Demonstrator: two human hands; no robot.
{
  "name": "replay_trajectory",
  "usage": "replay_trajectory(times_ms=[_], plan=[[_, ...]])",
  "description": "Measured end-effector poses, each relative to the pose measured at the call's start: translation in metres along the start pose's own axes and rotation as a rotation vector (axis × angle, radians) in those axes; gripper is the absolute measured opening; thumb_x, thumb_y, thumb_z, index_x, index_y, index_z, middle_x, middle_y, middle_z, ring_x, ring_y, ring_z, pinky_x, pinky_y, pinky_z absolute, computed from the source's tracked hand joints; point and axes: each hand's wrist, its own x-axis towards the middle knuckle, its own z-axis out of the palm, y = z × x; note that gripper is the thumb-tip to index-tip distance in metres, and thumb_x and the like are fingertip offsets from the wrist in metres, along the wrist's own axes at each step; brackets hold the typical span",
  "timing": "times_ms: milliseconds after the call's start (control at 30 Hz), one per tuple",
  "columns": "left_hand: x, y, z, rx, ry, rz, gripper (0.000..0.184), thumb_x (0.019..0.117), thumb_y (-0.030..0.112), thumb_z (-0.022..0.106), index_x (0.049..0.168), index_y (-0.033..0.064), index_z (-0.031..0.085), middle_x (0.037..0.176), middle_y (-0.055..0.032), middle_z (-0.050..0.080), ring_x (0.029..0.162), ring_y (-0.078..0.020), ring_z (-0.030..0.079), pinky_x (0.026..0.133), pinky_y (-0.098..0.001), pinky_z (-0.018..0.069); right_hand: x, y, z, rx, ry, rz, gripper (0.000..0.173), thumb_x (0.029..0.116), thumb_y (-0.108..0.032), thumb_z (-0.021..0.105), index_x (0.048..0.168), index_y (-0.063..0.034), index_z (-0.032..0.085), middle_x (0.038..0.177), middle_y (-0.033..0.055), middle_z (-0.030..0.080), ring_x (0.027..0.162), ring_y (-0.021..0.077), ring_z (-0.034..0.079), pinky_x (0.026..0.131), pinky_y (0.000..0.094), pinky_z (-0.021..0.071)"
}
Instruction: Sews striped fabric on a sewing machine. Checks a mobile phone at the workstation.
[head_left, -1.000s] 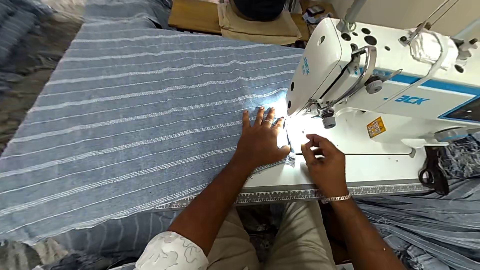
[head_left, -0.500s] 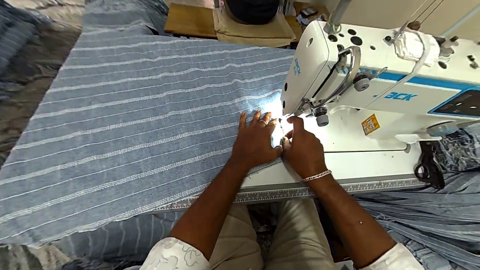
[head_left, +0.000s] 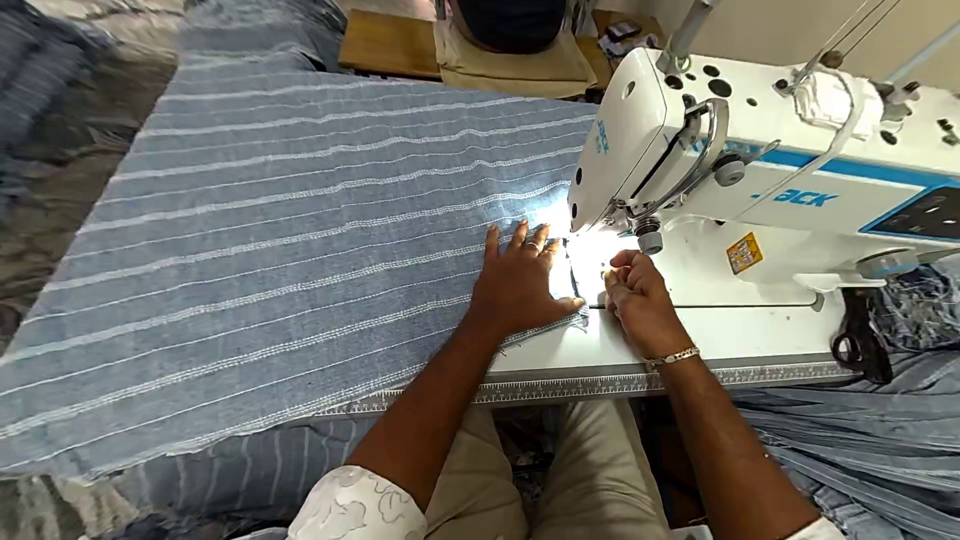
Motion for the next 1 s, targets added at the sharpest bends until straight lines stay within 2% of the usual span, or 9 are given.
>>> replay_trajectory(times_ms=[67, 233, 400, 500, 667, 833, 900, 967, 1000], plan=[[0.001, 0.000, 0.001, 0.025, -0.014, -0.009, 0.103, 0.0782, 0.089, 0.048, 0.155, 0.0202, 0.048, 0.168, -0.0037, 0.033, 0.158, -0.0320, 0.020, 0.122, -0.0715, 0.0025, 0.003, -0.006, 0.005, -0.117, 0.062, -0.052, 0.032, 0.0992, -0.011, 0.065, 0.128, -0.0017, 0.054, 0.099, 0.0096, 0.064, 0.075, 0.0149, 0.065, 0.066, 0.0320, 0.0577], [0.000, 0.004, 0.001, 0.063, -0.026, -0.025, 0.108, 0.0756, 0.088, 0.052, 0.158, 0.0183, 0.043, 0.169, -0.0028, 0.030, 0.159, -0.0326, 0.019, 0.122, -0.0717, 0.0038, 0.012, -0.018, 0.023, -0.530, 0.120, -0.058, 0.049, 0.0896, -0.031, 0.079, 0.125, -0.0042, 0.060, 0.104, 0.0098, 0.074, 0.094, 0.0299, 0.072, 0.080, 0.0555, 0.0572], [0.000, 0.006, 0.001, 0.084, -0.026, -0.030, 0.118, 0.0767, 0.086, 0.052, 0.165, 0.0122, 0.025, 0.171, -0.0055, 0.026, 0.159, -0.0343, 0.016, 0.121, -0.0719, 0.0029, -0.002, -0.028, 0.032, -0.677, 0.117, -0.167, 0.037, 0.0980, -0.021, 0.067, 0.132, -0.0079, 0.058, 0.106, 0.0109, 0.074, 0.084, 0.0334, 0.073, 0.068, 0.0563, 0.0578], [-0.001, 0.006, 0.002, 0.089, -0.018, -0.024, 0.119, 0.0766, 0.088, 0.050, 0.165, 0.0119, 0.025, 0.170, -0.0060, 0.027, 0.159, -0.0349, 0.017, 0.121, -0.0723, 0.0035, 0.002, -0.038, 0.033, -0.721, 0.079, -0.053, 0.040, 0.0985, -0.026, 0.067, 0.133, -0.0080, 0.056, 0.103, 0.0122, 0.074, 0.085, 0.0363, 0.073, 0.070, 0.0591, 0.0569], [0.000, 0.005, 0.000, 0.090, -0.047, -0.012, 0.114, 0.0777, 0.078, 0.057, 0.165, 0.0116, 0.025, 0.172, -0.0047, 0.024, 0.159, -0.0339, 0.015, 0.120, -0.0730, 0.0031, 0.002, -0.050, 0.044, -0.836, 0.070, -0.004, 0.028, 0.0990, -0.015, 0.057, 0.126, -0.0070, 0.054, 0.091, 0.0159, 0.070, 0.079, 0.0376, 0.072, 0.063, 0.0550, 0.0556], [0.000, 0.005, 0.002, 0.075, -0.037, -0.014, 0.116, 0.0768, 0.083, 0.054, 0.165, 0.0131, 0.024, 0.172, -0.0039, 0.024, 0.160, -0.0332, 0.013, 0.121, -0.0724, 0.0011, 0.012, -0.050, 0.038, -0.638, -0.020, 0.161, 0.041, 0.0909, -0.007, 0.066, 0.128, -0.0027, 0.049, 0.101, 0.0200, 0.067, 0.093, 0.0388, 0.069, 0.076, 0.0590, 0.0561], [0.000, 0.004, 0.002, 0.066, -0.033, -0.014, 0.119, 0.0746, 0.085, 0.055, 0.165, 0.0135, 0.026, 0.171, -0.0036, 0.025, 0.160, -0.0332, 0.014, 0.121, -0.0724, 0.0011, 0.014, -0.047, 0.036, -0.572, -0.038, 0.177, 0.039, 0.0934, -0.008, 0.062, 0.129, -0.0012, 0.049, 0.107, 0.0208, 0.067, 0.100, 0.0379, 0.069, 0.082, 0.0587, 0.0558], [0.000, 0.005, 0.002, 0.052, -0.007, -0.010, 0.123, 0.0716, 0.090, 0.054, 0.164, 0.0132, 0.028, 0.170, -0.0047, 0.028, 0.159, -0.0344, 0.017, 0.121, -0.0726, 0.0024, 0.014, -0.039, 0.027, -0.392, -0.052, 0.197, 0.035, 0.1031, -0.014, 0.053, 0.135, 0.0019, 0.049, 0.115, 0.0204, 0.067, 0.103, 0.0315, 0.068, 0.088, 0.0527, 0.0557], [0.000, 0.005, 0.001, 0.045, -0.004, -0.010, 0.124, 0.0712, 0.092, 0.052, 0.164, 0.0129, 0.029, 0.170, -0.0050, 0.028, 0.159, -0.0345, 0.017, 0.121, -0.0727, 0.0023, 0.013, -0.033, 0.022, -0.270, -0.054, 0.218, 0.036, 0.1055, -0.017, 0.050, 0.136, 0.0021, 0.048, 0.112, 0.0185, 0.066, 0.096, 0.0258, 0.067, 0.084, 0.0467, 0.0565]])
